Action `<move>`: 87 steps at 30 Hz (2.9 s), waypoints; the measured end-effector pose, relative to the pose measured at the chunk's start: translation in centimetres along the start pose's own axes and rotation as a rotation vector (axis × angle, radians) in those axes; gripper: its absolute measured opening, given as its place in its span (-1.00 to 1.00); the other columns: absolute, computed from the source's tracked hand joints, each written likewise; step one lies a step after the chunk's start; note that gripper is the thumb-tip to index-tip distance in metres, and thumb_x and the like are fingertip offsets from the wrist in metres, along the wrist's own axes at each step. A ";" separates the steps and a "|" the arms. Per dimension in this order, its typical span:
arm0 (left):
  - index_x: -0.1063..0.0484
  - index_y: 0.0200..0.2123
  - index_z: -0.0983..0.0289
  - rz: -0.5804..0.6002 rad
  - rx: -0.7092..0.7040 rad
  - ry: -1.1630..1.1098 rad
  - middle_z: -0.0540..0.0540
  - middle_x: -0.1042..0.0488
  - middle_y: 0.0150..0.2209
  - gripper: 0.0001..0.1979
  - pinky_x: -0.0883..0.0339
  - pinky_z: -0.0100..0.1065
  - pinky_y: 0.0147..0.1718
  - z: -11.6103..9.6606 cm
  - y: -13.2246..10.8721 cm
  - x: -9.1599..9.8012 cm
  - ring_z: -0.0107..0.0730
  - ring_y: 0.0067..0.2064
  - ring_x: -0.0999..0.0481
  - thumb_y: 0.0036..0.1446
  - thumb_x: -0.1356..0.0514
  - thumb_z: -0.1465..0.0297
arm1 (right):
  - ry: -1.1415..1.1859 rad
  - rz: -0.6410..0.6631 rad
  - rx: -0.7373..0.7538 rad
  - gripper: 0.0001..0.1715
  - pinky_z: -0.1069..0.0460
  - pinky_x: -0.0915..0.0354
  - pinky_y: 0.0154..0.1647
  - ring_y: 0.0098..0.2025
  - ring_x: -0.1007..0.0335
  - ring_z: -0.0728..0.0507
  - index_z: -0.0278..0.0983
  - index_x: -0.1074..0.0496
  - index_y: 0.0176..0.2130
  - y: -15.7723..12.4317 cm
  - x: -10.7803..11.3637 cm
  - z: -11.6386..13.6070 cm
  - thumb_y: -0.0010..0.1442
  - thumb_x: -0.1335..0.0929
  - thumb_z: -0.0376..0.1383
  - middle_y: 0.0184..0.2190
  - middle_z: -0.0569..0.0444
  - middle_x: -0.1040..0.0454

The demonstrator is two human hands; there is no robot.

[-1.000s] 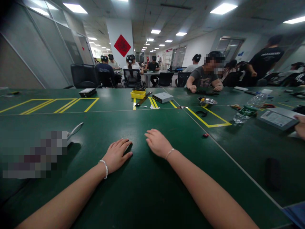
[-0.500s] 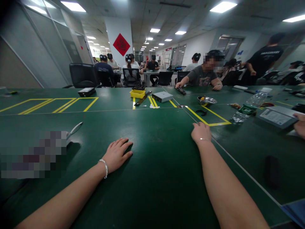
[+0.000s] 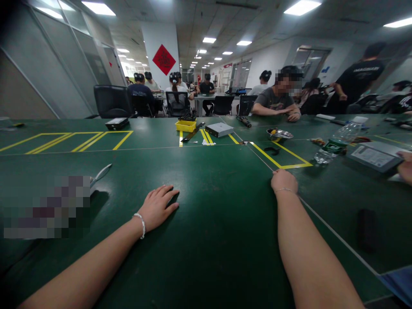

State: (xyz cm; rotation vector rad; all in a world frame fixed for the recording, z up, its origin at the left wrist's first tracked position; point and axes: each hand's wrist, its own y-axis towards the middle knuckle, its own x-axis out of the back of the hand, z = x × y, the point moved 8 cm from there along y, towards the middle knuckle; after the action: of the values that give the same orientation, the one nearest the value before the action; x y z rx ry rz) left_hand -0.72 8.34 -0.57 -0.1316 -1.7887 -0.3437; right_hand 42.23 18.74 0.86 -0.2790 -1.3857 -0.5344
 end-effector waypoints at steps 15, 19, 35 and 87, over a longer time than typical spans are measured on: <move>-0.22 -0.03 0.17 -0.074 -0.007 -0.064 0.11 -0.28 0.03 -0.61 -0.01 -0.06 0.01 -0.2 0.1 0.5 -0.13 0.09 -0.16 0.06 -0.04 0.21 | 0.470 0.135 0.630 -0.65 0.07 -0.20 -0.25 -0.33 -0.30 -0.01 -0.29 -0.29 -0.13 -10.8 0.1 16.4 0.03 -0.27 -0.30 -0.19 -0.02 -0.36; -0.23 -0.08 0.22 -0.090 -0.067 -0.141 0.08 -0.40 -0.17 -0.58 -0.13 -0.17 -0.09 -1.5 0.2 0.9 -0.23 -0.10 -0.34 -0.03 -0.15 0.24 | 0.636 0.348 0.838 -0.55 0.08 -0.21 -0.31 -0.44 -0.25 0.06 -0.30 -0.23 -0.09 -19.4 -0.9 22.1 -0.04 -0.32 -0.39 -0.21 0.01 -0.33; -0.31 -0.32 0.21 -0.014 0.023 -0.447 0.00 -0.39 -0.38 -0.86 -0.23 -0.37 -0.33 -0.7 0.4 -0.1 -0.38 -0.31 -0.38 -0.01 -0.14 0.34 | 0.166 0.041 0.629 -0.56 -0.24 0.04 0.02 0.07 -0.01 -0.32 -0.44 -0.26 -0.03 -10.6 1.4 15.0 0.15 -0.13 -0.27 0.01 -0.31 -0.17; -0.28 -0.34 0.22 0.077 -0.248 -0.306 0.07 -0.34 -0.11 -0.85 -0.15 -0.22 -0.12 -2.9 -1.0 0.1 -0.25 -0.07 -0.26 -0.03 -0.17 0.38 | 1.501 1.188 0.254 -0.76 0.10 -0.26 -0.42 -0.51 -0.27 0.07 -0.34 -0.42 -0.38 -23.7 -4.8 22.3 -0.16 -0.43 -0.34 -0.49 0.09 -0.42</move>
State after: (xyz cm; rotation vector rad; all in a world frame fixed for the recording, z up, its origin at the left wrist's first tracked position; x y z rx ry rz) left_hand 1.66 6.51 -0.08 -0.4484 -2.0301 -0.5108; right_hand 10.61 10.39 -2.73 -0.3176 0.2953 0.4417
